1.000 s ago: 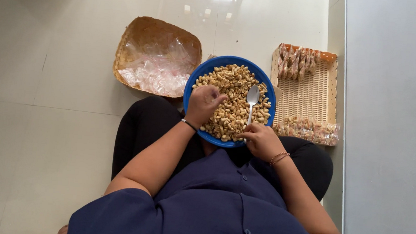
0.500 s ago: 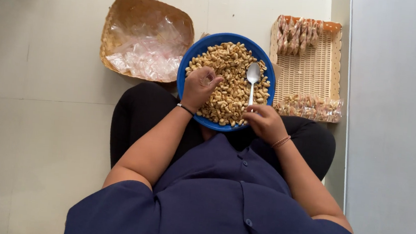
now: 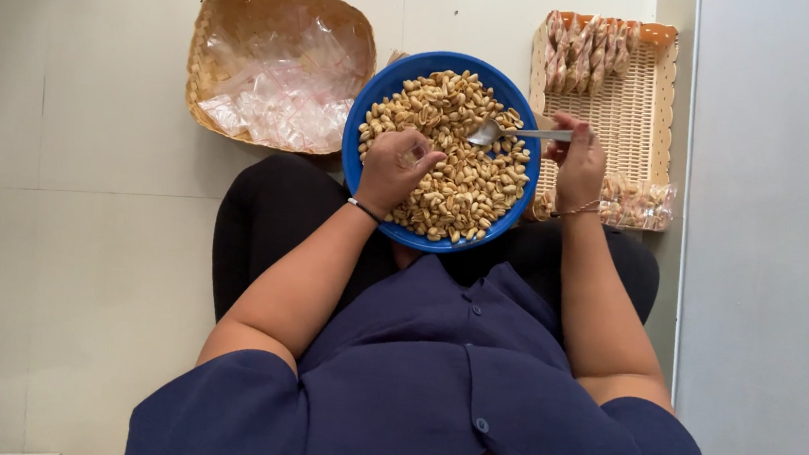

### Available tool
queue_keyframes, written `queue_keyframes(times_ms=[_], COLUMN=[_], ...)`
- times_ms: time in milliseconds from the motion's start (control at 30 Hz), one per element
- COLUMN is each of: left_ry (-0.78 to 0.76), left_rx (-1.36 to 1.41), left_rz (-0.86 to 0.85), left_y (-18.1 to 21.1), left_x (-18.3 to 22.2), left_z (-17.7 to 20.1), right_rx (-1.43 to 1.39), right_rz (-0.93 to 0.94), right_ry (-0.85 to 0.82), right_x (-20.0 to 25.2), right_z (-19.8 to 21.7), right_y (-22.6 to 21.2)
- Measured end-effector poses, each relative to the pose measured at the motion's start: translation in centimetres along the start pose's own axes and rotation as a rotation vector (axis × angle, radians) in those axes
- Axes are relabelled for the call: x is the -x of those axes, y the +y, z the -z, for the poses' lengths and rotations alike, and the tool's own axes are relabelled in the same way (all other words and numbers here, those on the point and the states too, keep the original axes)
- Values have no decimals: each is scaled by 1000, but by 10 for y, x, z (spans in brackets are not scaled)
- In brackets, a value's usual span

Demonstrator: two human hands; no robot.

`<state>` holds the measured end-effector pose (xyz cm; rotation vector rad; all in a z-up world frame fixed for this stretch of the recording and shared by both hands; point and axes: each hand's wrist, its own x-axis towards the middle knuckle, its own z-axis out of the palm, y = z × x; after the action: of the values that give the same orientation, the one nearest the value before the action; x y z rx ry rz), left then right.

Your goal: Sorting peanuts in a bowl and transferring them into small plastic bags for packaging.

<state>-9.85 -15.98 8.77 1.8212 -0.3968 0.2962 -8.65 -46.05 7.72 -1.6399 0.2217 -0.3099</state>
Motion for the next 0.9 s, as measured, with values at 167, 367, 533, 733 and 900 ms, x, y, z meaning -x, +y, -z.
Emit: queue_keyframes(times_ms=[167,367,533,733,900], left_ry=[18,71,101,123,150], left_rx=[-60,-194,-294,-440,-552], left_rz=[-6,-59,-105,-162,-184], left_y=[-19,-30,-34,-28,-33], left_x=[2,0,0,-3,-1], left_z=[-9,-20,-19,-22,-22], right_rx=[89,14,10,-53,-81], right_rz=[14,-118,-90,-38,-15], right_ry=[-116,-114,-13,64,10], right_x=[0,5,3,15,25], right_z=[6,3,22,26,12], right_y=[31,39,21,-29,-57])
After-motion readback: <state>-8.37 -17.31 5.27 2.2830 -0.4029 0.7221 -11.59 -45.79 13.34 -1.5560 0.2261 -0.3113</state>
